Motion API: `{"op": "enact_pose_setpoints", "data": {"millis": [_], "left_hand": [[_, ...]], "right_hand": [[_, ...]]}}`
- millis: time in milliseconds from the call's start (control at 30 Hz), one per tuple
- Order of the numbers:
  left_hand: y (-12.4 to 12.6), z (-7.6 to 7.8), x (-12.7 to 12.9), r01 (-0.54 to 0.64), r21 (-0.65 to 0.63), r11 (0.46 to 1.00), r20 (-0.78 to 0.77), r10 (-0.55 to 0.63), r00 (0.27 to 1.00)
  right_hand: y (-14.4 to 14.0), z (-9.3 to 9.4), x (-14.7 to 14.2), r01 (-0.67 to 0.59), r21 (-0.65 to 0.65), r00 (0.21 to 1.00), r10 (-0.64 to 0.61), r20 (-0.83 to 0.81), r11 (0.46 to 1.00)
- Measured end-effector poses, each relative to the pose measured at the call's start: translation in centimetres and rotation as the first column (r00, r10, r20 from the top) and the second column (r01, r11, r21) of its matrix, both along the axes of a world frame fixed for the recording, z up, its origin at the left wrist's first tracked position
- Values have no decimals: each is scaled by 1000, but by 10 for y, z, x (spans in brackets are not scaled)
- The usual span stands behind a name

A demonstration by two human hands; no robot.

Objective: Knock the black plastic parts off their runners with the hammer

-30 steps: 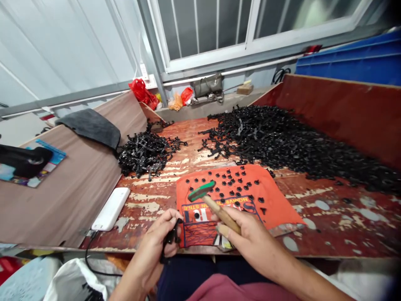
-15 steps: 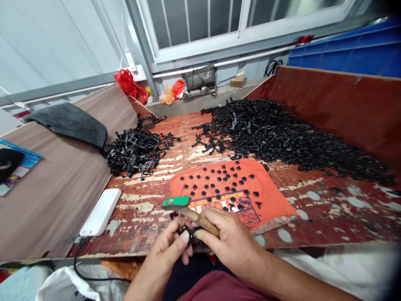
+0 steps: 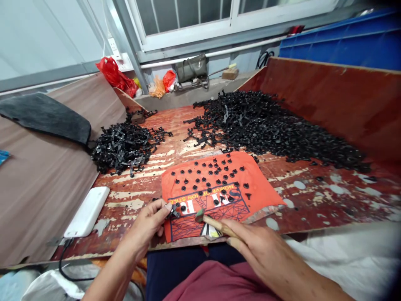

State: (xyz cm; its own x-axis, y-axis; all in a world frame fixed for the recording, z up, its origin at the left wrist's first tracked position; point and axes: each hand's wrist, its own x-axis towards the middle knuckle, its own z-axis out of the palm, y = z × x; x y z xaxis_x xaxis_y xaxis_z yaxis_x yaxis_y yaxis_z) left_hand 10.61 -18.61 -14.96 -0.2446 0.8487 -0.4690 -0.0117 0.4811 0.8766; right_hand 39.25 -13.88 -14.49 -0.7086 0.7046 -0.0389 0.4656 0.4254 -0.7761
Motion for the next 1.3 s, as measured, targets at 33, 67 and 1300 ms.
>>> {"op": "enact_pose_setpoints", "data": {"millis": [33,67,1300], "left_hand": [[2,1,2,3,-9,1000,1,-3,1000],[4,1,3,7,-21,1000,-3,-7,1000],[9,-5,9,26,-49,998,-89,-30,996]], "right_hand": [[-1,-1,0,6,24,1000,-6,0,1000],[-1,-1,0,8,46,1000,-8,0,999],[23,9,-33,-80,338,996,60,70,938]]}}
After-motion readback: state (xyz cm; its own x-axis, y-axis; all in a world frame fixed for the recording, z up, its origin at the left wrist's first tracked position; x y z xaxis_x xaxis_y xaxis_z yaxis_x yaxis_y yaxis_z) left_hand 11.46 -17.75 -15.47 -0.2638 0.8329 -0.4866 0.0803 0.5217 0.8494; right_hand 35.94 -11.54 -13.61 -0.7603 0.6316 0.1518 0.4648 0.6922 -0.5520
